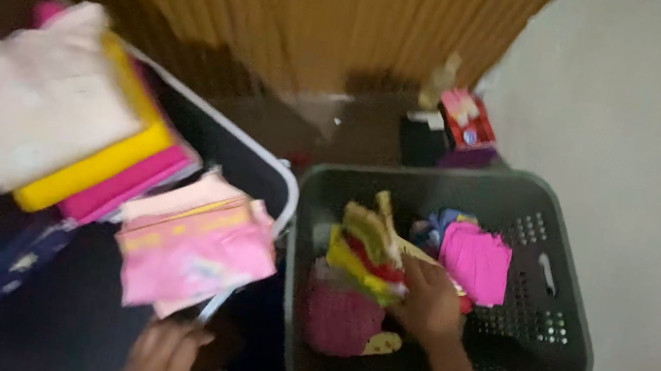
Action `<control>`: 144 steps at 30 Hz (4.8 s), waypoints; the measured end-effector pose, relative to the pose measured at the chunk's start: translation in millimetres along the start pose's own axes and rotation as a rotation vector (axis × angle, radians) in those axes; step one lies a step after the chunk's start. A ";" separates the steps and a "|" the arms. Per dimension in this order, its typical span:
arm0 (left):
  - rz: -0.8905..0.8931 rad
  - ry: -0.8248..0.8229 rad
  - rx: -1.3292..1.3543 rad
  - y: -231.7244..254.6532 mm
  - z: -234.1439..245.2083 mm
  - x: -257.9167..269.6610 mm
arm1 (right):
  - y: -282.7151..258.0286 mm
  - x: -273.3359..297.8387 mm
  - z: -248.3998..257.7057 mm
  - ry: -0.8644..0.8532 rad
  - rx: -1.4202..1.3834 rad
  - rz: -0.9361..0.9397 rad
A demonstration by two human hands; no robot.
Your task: The person is taking clothes out of a laundry basket and folding them neatly on a table.
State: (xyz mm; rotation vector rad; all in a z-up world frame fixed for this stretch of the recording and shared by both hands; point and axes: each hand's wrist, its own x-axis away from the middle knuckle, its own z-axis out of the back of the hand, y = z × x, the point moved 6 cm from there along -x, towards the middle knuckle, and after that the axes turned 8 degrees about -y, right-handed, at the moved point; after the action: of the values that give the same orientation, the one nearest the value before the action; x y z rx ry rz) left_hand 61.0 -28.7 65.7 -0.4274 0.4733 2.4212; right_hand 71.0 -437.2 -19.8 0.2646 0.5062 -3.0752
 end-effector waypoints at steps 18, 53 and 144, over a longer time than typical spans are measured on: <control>0.480 0.367 0.106 2.8 238.1 212.3 | -400.2 49.1 208.6 -0.292 0.054 1.106; 1.736 0.454 0.841 32.1 270.7 327.7 | -601.3 97.6 52.6 -0.399 -0.614 1.026; 1.140 0.264 -0.088 -5.4 280.4 509.7 | -619.1 71.8 2.6 -1.145 -0.479 0.341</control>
State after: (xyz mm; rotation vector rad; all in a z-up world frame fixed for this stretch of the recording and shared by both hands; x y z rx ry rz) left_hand -370.2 360.1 103.0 -0.6318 0.9033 3.5023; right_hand -25.5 149.6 166.7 -1.1682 0.8959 -2.1441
